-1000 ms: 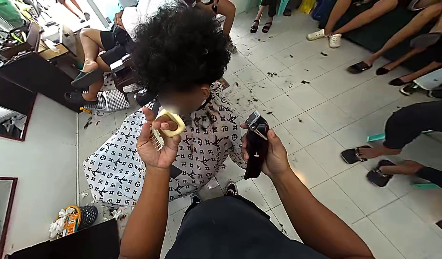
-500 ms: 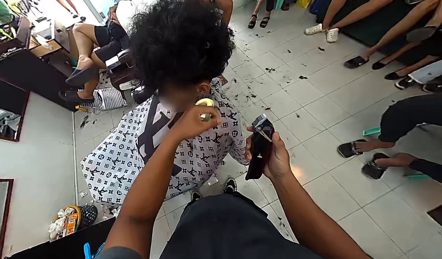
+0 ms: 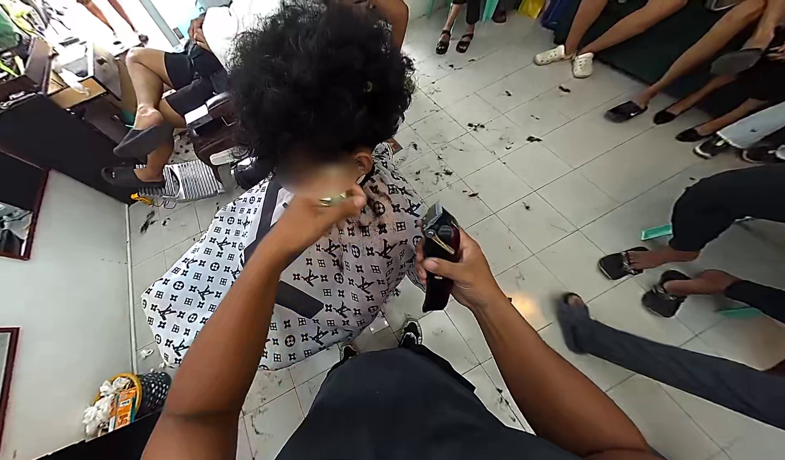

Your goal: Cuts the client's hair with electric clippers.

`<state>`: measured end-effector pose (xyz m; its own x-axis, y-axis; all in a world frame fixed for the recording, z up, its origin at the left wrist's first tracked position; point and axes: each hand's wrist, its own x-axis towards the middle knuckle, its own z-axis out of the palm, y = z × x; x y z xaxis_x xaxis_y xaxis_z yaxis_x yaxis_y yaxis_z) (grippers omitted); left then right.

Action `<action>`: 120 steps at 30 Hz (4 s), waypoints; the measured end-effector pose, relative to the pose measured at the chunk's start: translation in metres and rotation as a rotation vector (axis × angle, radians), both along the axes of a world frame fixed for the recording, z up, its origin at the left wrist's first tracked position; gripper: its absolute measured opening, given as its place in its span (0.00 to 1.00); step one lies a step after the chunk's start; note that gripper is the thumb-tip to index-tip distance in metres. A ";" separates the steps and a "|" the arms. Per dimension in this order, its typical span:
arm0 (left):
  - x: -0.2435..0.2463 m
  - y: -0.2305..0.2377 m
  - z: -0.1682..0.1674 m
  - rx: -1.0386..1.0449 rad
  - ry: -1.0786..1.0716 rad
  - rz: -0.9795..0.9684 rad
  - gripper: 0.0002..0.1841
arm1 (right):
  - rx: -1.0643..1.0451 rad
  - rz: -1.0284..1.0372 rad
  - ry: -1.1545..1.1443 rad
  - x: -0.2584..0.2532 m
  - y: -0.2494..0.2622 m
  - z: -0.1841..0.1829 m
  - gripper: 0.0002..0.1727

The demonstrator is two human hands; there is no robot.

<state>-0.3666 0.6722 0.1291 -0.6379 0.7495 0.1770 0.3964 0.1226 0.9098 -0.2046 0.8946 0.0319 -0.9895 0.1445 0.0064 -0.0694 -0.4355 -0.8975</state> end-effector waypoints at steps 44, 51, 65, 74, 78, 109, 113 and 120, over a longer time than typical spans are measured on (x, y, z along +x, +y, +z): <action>-0.074 -0.032 0.038 -0.566 0.634 0.545 0.44 | 0.334 -0.045 -0.136 -0.120 -0.083 0.021 0.21; -0.043 -0.072 0.049 -0.101 0.403 0.548 0.24 | 0.250 0.275 -0.168 -0.069 -0.073 0.009 0.28; 0.009 -0.076 0.031 -0.379 -0.202 0.344 0.40 | 1.267 0.221 0.086 -0.050 -0.125 0.086 0.42; 0.016 -0.066 0.028 -0.396 -0.136 0.345 0.37 | 1.267 0.232 0.043 -0.044 -0.130 0.096 0.33; 0.018 -0.063 0.018 -0.353 -0.236 0.313 0.37 | 1.231 0.251 0.025 -0.041 -0.130 0.091 0.38; -0.071 -0.043 0.032 -0.400 0.618 0.487 0.41 | 0.303 -0.004 -0.131 -0.128 -0.082 0.035 0.23; -0.073 -0.043 0.034 -0.430 0.605 0.498 0.39 | 0.317 0.001 -0.123 -0.130 -0.081 0.037 0.22; -0.069 -0.046 0.034 -0.397 0.602 0.494 0.37 | 0.423 0.006 -0.136 -0.125 -0.083 0.034 0.26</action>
<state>-0.4355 0.6264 0.1628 -0.7881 0.4898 0.3728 0.6138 0.6705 0.4166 -0.3293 0.8118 0.0660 -0.9863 0.1513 -0.0661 0.0626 -0.0279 -0.9976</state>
